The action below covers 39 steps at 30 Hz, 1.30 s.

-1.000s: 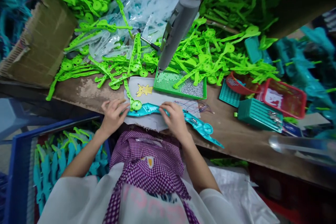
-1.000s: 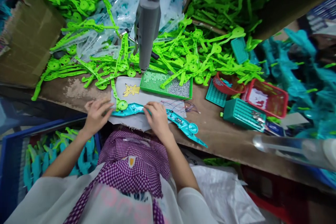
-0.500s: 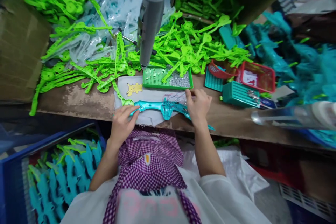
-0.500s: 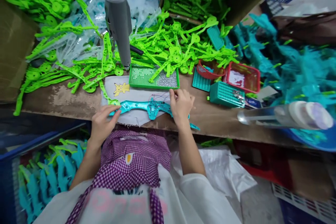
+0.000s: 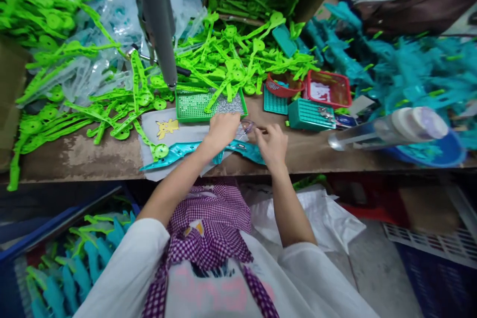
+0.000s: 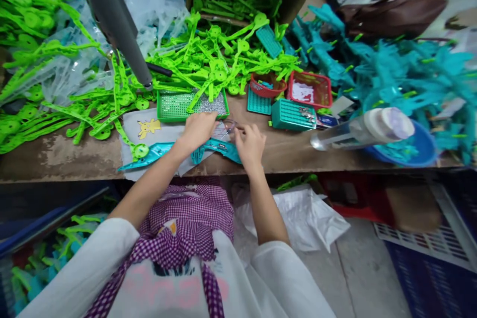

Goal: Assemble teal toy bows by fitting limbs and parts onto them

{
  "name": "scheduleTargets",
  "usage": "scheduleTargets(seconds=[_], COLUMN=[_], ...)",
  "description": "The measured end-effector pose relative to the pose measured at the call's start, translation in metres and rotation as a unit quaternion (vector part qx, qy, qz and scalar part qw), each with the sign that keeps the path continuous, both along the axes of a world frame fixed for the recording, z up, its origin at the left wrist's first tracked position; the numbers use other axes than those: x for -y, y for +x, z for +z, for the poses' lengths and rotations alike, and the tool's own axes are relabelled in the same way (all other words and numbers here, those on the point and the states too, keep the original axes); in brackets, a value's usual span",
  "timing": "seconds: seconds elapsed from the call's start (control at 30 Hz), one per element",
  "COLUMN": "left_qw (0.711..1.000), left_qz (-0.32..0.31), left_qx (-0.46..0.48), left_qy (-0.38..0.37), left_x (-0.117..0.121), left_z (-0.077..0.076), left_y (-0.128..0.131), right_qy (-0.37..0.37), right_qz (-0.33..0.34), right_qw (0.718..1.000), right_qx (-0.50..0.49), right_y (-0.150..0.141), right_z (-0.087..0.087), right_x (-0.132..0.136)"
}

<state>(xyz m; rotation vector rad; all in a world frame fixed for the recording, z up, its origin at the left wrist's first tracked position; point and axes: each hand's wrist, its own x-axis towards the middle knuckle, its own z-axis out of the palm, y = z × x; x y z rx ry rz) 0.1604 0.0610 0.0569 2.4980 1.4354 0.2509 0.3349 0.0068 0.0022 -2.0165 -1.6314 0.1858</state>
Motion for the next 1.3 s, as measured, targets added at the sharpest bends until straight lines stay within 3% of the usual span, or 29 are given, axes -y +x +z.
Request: scheduleTargets(seconds=[0.1,0.17,0.27,0.37,0.47,0.53,0.67,0.77,0.83,0.9,1.0,1.17,1.3], left_qw=[0.999,1.0,0.994,0.966,0.907,0.845,0.73,0.695,0.662,0.62,0.576,0.55,0.52], left_qz=[-0.012,-0.015,-0.015,0.017,0.074,0.118,0.216,0.254,0.281,0.301,0.301,0.277,0.277], left_qx=[-0.038,-0.012,0.107,0.259,0.414,0.515,0.639,0.661,0.682,0.71,0.745,0.766,0.786], left_qy=[-0.011,-0.024,-0.022,0.001,-0.032,-0.078,-0.107,-0.12,-0.133,-0.142,-0.15,-0.186,-0.186], left_x=[-0.013,-0.018,-0.017,-0.013,0.0,0.019,0.079,0.117,0.128,0.128,0.118,0.1,0.092], left_z=[-0.006,-0.009,-0.008,-0.003,-0.002,-0.005,-0.022,-0.034,-0.038,-0.036,-0.026,-0.018,-0.018], left_y=[0.013,0.011,-0.005,-0.029,-0.06,-0.081,-0.117,-0.133,-0.137,-0.136,-0.133,-0.128,-0.133], right_qy=[-0.059,-0.07,-0.08,-0.038,0.091,0.146,0.109,0.081,0.057,0.019,-0.001,0.033,-0.012], right_qz=[0.028,0.066,0.14,0.186,0.165,0.131,0.132,0.185,0.249,0.296,0.3,0.351,0.387], right_qw=[0.997,0.994,0.985,0.981,0.981,0.975,0.98,0.977,0.967,0.954,0.949,0.925,0.899], right_qx=[0.034,0.044,0.066,0.043,-0.054,-0.104,-0.105,-0.075,-0.02,0.05,0.102,0.141,0.204], right_y=[0.006,0.006,0.002,-0.001,-0.001,-0.001,-0.008,-0.024,-0.036,-0.044,-0.046,-0.036,-0.025], right_z=[0.004,0.005,0.006,0.015,0.03,0.036,0.029,0.018,0.012,0.01,0.013,0.026,0.026], right_x=[-0.011,-0.016,-0.019,-0.014,-0.004,0.003,0.015,0.016,0.011,0.003,-0.004,-0.003,-0.011])
